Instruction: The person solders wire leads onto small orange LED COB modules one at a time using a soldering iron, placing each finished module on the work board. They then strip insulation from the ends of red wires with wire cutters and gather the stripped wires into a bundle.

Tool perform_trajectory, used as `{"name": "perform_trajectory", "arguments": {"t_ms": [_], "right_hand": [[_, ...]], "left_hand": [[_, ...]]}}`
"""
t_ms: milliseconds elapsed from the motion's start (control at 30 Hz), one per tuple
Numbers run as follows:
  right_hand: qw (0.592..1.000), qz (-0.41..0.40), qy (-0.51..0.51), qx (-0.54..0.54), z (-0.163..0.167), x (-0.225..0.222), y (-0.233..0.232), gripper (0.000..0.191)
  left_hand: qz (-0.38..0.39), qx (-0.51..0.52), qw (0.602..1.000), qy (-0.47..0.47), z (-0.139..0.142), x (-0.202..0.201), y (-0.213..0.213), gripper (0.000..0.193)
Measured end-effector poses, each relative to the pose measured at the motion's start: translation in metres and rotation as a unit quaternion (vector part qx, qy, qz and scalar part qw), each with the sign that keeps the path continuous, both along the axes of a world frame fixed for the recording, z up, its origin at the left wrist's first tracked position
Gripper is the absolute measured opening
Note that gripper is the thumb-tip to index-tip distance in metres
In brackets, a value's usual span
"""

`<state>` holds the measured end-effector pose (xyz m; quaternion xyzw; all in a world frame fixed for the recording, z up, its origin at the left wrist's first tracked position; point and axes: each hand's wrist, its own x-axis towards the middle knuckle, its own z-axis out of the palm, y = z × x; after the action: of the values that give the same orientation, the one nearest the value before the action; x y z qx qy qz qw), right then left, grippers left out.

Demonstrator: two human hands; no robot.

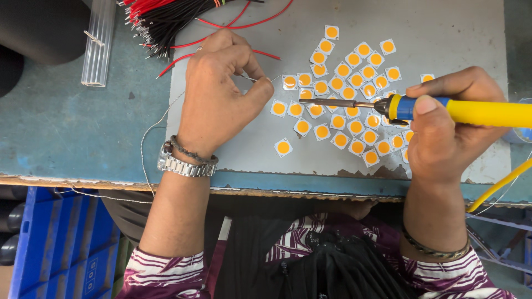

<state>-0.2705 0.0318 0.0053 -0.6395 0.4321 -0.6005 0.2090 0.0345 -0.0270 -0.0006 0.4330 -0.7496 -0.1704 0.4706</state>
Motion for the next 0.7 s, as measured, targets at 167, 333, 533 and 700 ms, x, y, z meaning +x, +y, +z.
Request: {"name": "perform_trajectory", "arguments": {"t_ms": [167, 333, 533, 700], "right_hand": [[1.000, 0.006, 0.002, 0.001, 0.002, 0.001, -0.001, 0.032], [1.000, -0.006, -0.004, -0.014, -0.007, -0.006, 0.000, 0.032], [0.999, -0.001, -0.021, -0.045, -0.019, -0.017, -0.005, 0.031], [0.999, 0.004, -0.022, -0.042, -0.020, -0.018, -0.004, 0.031]], "left_hand": [[0.000, -0.004, 1.000, -0.002, 0.000, 0.000, 0.000, 0.014], [-0.002, -0.009, 1.000, -0.002, 0.001, 0.001, 0.000, 0.013], [-0.002, 0.000, 1.000, 0.004, 0.000, 0.001, 0.000, 0.012], [0.000, -0.005, 1.000, 0.000, -0.001, 0.001, 0.000, 0.012]]}}
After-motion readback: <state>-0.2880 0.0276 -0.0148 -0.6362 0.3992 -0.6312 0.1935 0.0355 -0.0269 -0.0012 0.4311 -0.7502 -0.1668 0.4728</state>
